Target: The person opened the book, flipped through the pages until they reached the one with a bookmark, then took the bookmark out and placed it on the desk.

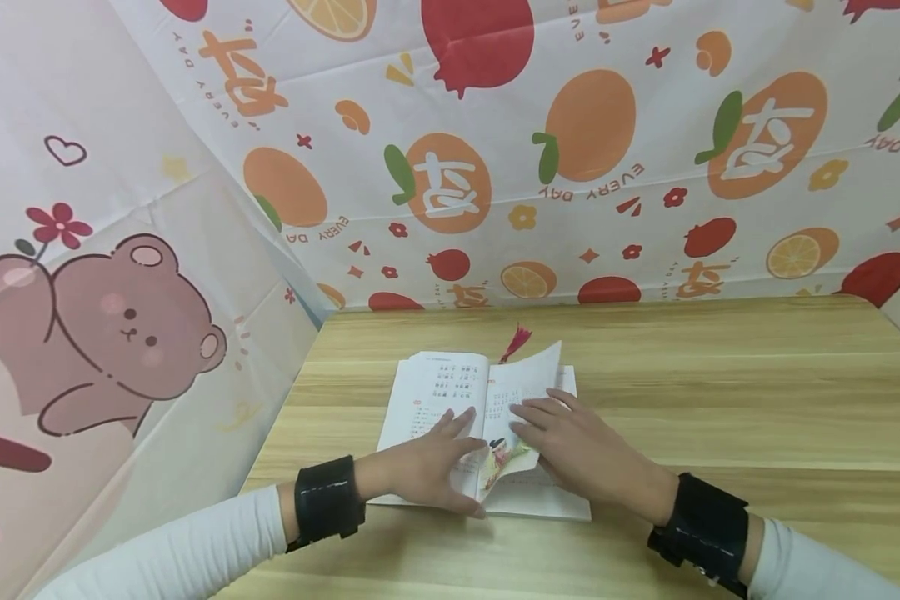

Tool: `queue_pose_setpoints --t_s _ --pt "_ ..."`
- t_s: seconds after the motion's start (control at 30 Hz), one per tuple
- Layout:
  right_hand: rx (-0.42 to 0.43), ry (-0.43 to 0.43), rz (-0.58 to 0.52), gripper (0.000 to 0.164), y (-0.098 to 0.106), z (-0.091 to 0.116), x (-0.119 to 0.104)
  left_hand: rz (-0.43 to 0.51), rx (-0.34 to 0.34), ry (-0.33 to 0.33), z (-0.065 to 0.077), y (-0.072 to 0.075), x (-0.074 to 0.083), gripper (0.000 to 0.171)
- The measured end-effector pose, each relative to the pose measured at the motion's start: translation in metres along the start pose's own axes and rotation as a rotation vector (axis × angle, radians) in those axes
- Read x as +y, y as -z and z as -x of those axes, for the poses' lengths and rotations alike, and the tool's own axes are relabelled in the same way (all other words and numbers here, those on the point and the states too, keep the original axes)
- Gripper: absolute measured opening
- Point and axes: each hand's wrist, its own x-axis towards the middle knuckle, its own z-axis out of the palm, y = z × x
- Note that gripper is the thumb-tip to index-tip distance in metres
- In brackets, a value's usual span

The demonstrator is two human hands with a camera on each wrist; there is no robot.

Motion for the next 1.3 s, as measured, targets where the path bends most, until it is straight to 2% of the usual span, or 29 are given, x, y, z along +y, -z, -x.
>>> queue_pose_setpoints --t_s 0.07,0.17,0.23,0.3,0.33,0.4,0.47,0.53,0.6,0.63,0.73,0.83,0.9,0.97,1.3 --pt "0.071 0.025 0.051 0.056 0.001 -0.005 -0.004 0.005 0.039 -0.009 -0.001 -0.001 0.002 0.089" --pt "0.183 0.034 0.067 0.037 -0.001 -0.011 -0.009 -0.050 0.148 -0.035 -0.001 -0.004 0.004 0.090" --pt "0.235 0.029 0.057 0.043 -0.002 -0.012 -0.011 -0.122 0.230 -0.064 -0.001 -0.006 0.005 0.094" --pt "0.256 0.022 0.041 0.046 -0.003 -0.012 -0.011 -0.193 0.301 -0.083 0.000 -0.007 0.007 0.098" --pt "0.253 0.019 0.045 0.040 -0.003 -0.011 -0.011 -0.223 0.323 -0.089 0.000 -0.007 0.008 0.099" --pt "0.246 0.021 0.059 0.037 -0.002 -0.010 -0.010 -0.256 0.344 -0.094 -0.001 -0.007 0.010 0.100" --pt "0.226 0.029 0.079 0.042 -0.002 -0.009 -0.008 -0.254 0.325 -0.090 -0.002 -0.008 0.012 0.101" --pt "0.195 0.034 0.089 0.036 -0.003 -0.008 -0.008 -0.241 0.278 -0.080 -0.003 -0.008 0.015 0.099" --pt "0.133 0.022 0.064 0.028 -0.004 -0.007 -0.007 -0.227 0.216 -0.064 -0.003 -0.009 0.016 0.094" --pt "0.087 0.011 0.044 0.030 -0.004 -0.005 -0.007 -0.218 0.184 -0.052 -0.003 -0.009 0.017 0.091" --pt "-0.090 -0.050 -0.066 0.058 -0.004 0.004 -0.007 -0.231 0.113 -0.019 -0.001 -0.010 0.016 0.084" --pt "-0.261 -0.129 -0.187 0.088 -0.006 0.014 -0.006 -0.247 0.072 0.005 0.001 -0.010 0.014 0.083" --pt "-0.324 -0.166 -0.237 0.096 -0.008 0.018 -0.005 -0.264 0.065 0.007 0.001 -0.010 0.012 0.082" --pt "-0.348 -0.189 -0.251 0.097 -0.010 0.020 -0.004 -0.268 0.068 0.006 0.001 -0.009 0.012 0.080" --pt "-0.351 -0.226 -0.322 0.091 -0.010 0.020 0.004 -0.275 0.079 0.011 -0.002 -0.010 0.011 0.072"
